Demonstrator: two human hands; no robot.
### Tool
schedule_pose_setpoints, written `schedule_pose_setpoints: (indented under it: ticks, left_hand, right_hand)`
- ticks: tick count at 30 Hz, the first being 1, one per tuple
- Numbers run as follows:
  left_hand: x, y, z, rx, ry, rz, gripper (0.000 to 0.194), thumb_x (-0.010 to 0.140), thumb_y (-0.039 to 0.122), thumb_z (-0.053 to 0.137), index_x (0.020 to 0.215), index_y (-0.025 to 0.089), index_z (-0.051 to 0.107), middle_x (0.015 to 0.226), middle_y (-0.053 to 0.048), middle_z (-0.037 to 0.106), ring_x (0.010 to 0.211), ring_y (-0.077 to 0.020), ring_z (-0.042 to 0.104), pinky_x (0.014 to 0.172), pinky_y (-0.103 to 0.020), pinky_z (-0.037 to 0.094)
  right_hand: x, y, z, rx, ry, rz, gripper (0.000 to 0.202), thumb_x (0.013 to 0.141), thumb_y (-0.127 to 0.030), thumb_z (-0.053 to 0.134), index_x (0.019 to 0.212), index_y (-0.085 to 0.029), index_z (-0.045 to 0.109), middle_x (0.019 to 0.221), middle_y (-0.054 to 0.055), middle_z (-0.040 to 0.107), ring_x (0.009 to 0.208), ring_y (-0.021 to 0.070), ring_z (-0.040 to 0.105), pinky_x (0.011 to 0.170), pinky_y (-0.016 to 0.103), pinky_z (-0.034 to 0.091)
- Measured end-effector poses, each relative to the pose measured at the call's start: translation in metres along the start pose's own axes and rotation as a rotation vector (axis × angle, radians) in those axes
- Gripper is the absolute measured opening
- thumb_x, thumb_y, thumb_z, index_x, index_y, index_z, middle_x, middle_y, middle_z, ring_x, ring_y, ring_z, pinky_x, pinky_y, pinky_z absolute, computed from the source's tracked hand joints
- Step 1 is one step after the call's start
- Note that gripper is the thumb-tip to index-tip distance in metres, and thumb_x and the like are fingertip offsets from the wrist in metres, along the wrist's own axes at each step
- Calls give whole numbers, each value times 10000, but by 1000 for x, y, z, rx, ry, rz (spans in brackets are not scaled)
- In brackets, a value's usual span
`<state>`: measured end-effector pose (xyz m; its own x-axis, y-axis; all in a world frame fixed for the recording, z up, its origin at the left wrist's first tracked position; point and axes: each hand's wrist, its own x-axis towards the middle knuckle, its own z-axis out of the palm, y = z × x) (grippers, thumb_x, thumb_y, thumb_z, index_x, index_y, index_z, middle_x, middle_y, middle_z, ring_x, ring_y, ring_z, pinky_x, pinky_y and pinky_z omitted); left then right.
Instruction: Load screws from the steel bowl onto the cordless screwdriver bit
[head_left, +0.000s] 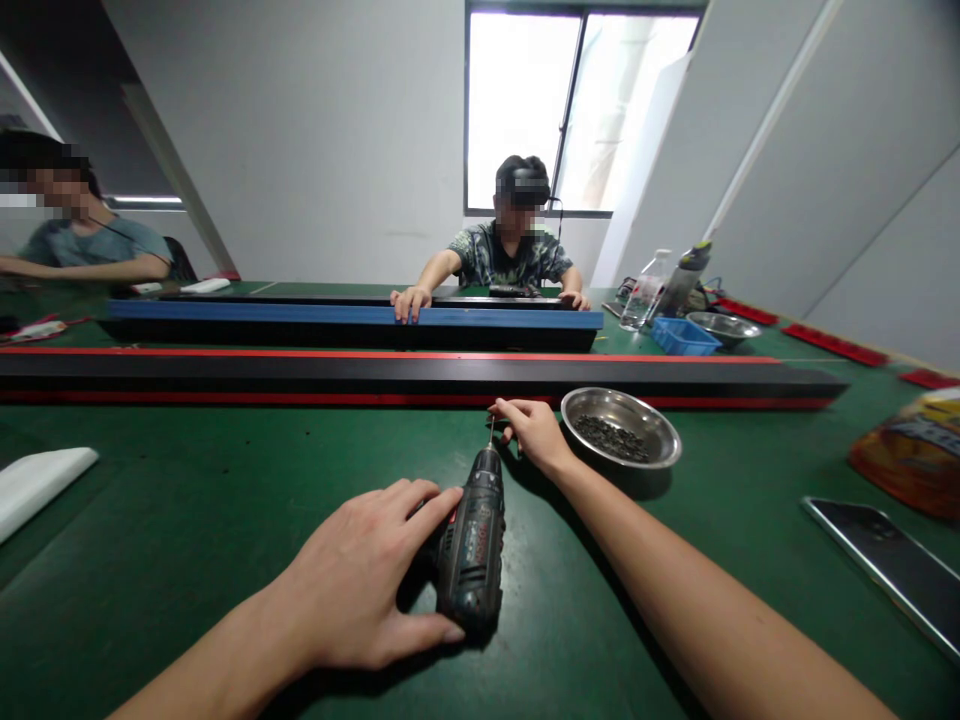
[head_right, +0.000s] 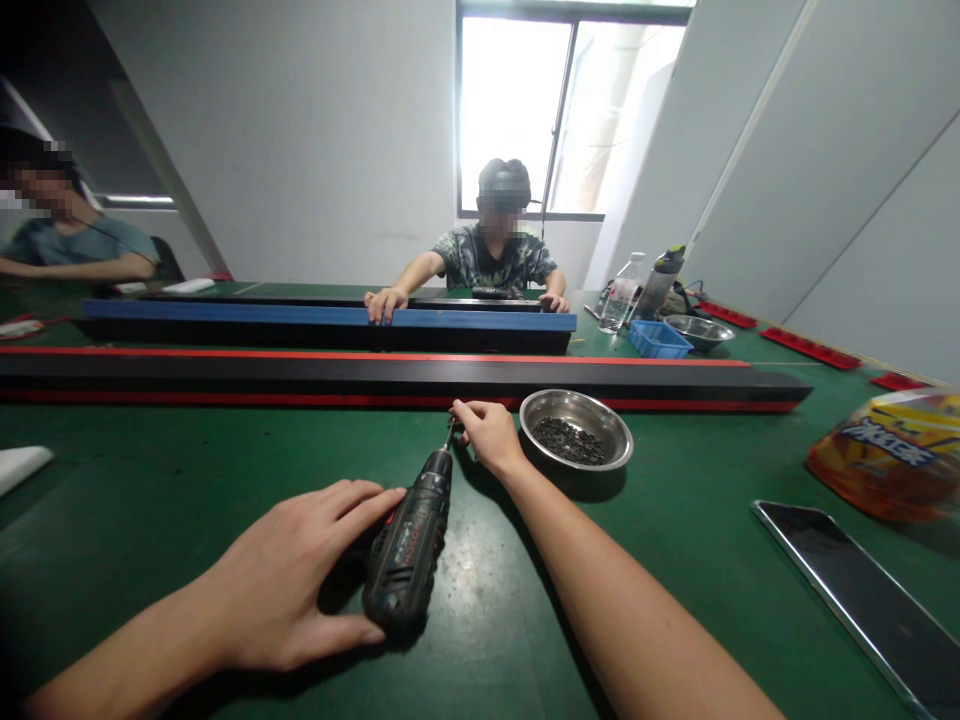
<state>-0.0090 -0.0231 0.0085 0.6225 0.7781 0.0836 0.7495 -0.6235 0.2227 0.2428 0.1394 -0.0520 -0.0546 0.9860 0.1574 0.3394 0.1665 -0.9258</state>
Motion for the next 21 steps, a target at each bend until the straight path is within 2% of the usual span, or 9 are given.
schedule_pose_setpoints:
  ticks: [6, 10, 13, 16, 21]
  left_hand:
    - [0, 3, 1, 9, 18, -8, 971, 795, 653, 819, 1576, 214, 448, 1455, -167, 629, 1236, -381, 648, 1056, -558, 555]
    - [-1, 6, 1, 29, 39, 11, 897, 863, 644, 749, 1587, 223, 429, 1444, -166, 632, 1202, -372, 655, 1032, -539, 554]
    - [1, 8, 2, 66, 53, -15, 880, 883, 630, 726, 1599, 220, 419, 1435, -166, 632, 1185, -373, 656, 1013, -529, 555]
    - [4, 10, 3, 107, 67, -44, 834, 919, 624, 686, 1592, 198, 439, 1422, -176, 638, 1165, -380, 656, 986, -541, 559]
    - [9, 5, 6, 163, 97, -68, 811, 974, 645, 615, 1592, 149, 440, 1435, -204, 629, 1172, -397, 646, 972, -569, 556]
  right_hand:
    - [-2, -5, 0, -20, 6, -16, 391, 984, -472, 615, 897, -156, 827, 782, 68, 785, 539, 137, 637, 485, 222, 409]
    - [-1, -5, 1, -80, 53, -15, 309, 979, -393, 630, 928, -166, 832, 904, 74, 822, 585, 144, 687, 593, 240, 490]
    - [0, -4, 1, -128, 99, -10, 266, 978, -336, 631, 982, -168, 836, 916, 76, 829, 609, 154, 707, 669, 256, 524]
    - [0, -4, 1, -158, 99, -8, 258, 982, -318, 623, 977, -171, 835, 904, 76, 829, 620, 164, 712, 672, 260, 526]
    - [-4, -10, 2, -222, 69, -11, 219, 973, -285, 640, 989, -197, 840, 1003, 69, 837, 634, 166, 712, 674, 273, 530]
